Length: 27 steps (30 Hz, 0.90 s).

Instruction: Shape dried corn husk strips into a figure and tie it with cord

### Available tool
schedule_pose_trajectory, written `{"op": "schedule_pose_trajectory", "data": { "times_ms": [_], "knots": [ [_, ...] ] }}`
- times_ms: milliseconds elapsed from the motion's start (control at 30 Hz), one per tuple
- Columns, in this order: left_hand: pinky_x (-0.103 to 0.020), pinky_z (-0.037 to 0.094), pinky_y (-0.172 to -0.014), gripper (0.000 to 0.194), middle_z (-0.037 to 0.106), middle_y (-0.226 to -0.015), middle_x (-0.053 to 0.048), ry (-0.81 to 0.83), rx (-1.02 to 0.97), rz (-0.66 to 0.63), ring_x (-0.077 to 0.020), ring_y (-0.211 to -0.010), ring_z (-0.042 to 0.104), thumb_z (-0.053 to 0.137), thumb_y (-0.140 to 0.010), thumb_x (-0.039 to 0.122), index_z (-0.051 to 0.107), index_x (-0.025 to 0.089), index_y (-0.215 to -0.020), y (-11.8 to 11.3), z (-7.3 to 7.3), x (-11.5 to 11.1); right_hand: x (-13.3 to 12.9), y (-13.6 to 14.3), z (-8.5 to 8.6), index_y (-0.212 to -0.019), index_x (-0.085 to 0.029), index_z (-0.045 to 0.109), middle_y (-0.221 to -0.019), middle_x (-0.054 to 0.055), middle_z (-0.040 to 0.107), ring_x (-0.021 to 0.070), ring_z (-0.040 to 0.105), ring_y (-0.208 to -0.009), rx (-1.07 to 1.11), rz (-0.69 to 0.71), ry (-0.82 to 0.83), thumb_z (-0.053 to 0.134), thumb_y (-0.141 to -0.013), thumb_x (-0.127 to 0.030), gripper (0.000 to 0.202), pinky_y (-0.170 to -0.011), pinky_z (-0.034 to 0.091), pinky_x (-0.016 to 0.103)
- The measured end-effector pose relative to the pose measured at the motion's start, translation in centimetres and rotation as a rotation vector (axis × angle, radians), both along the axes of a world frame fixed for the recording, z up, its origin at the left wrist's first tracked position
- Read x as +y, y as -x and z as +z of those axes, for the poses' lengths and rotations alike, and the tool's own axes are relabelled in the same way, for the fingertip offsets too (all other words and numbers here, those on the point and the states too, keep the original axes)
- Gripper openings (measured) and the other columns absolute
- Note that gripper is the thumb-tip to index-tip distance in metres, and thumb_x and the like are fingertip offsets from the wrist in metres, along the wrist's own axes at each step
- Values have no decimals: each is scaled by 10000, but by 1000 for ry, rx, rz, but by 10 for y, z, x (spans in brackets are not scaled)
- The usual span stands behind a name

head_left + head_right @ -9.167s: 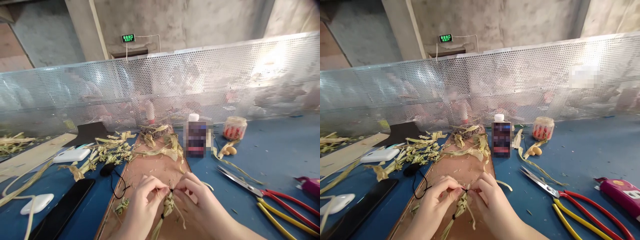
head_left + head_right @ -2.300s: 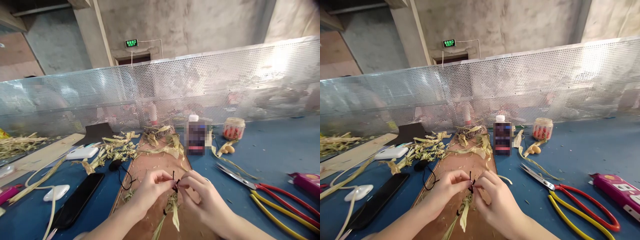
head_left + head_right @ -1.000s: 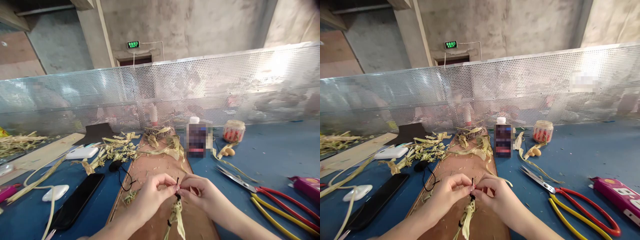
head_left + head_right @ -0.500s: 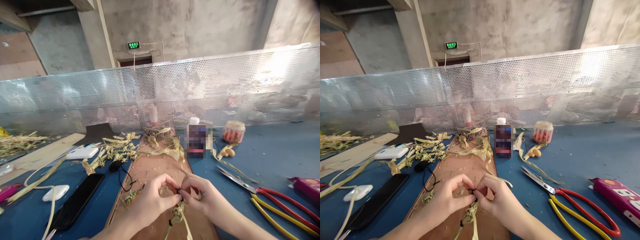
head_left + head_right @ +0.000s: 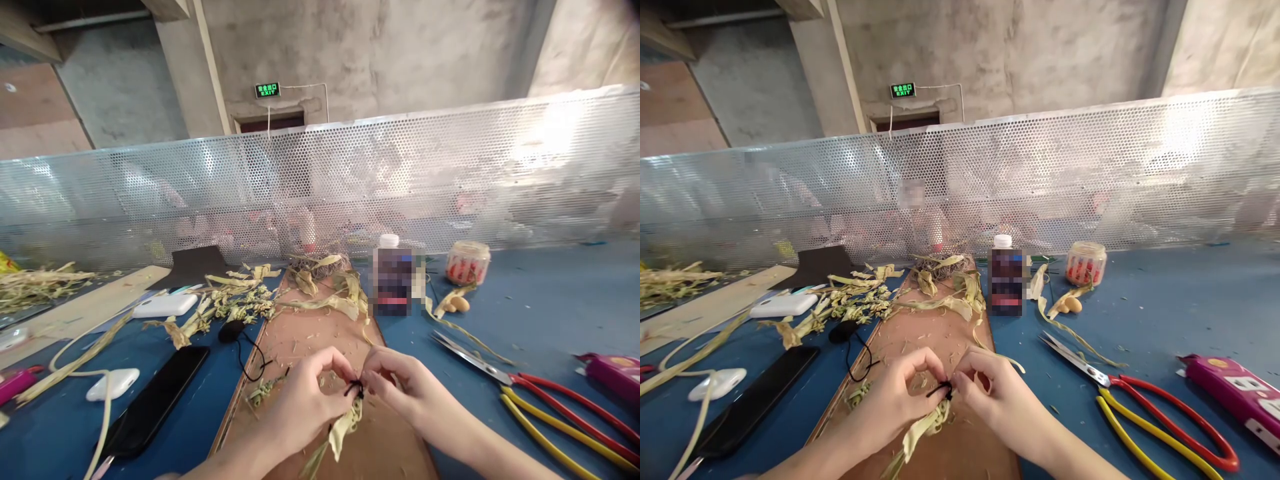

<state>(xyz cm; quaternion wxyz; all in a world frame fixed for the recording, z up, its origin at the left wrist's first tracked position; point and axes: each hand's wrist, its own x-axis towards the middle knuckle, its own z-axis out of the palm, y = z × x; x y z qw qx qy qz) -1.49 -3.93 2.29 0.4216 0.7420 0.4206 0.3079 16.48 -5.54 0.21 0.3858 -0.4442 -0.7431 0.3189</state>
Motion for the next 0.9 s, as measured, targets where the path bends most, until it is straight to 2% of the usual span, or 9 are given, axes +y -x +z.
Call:
{"op": "schedule_pose_trajectory", "data": {
  "times_ms": [400,533,700,900],
  "knots": [
    [-237,391,-746,53,587,-797,19,-68,-10,5,-142,-800,541,546,-733,209,560,208,-784,1,0,0,1,1,1,-777,-184,564,-659,-29,489,98,377,-582,107,43,114,511,-801,-265,99,-550,322,212],
    [-254,391,-781,65,598,-807,5,-85,-30,14,-156,-831,547,540,-732,193,574,207,-786,0,-2,1,3,0,-1,-787,-187,584,-636,-36,489,94,368,-562,103,24,108,553,-780,-296,113,-527,307,211],
    [-270,409,-754,60,621,-798,-7,-64,-4,19,-170,-809,564,556,-732,228,596,201,-767,1,-3,3,5,-2,-2,-775,-193,611,-627,-32,510,102,384,-570,67,-1,109,569,-770,-325,138,-526,302,213],
    [-272,414,-781,103,649,-848,-11,-32,33,-7,-176,-847,578,553,-752,255,622,205,-809,3,3,0,5,-3,-1,-749,-185,582,-610,-43,483,93,355,-562,70,21,122,540,-798,-321,150,-521,279,211]
  ]
}}
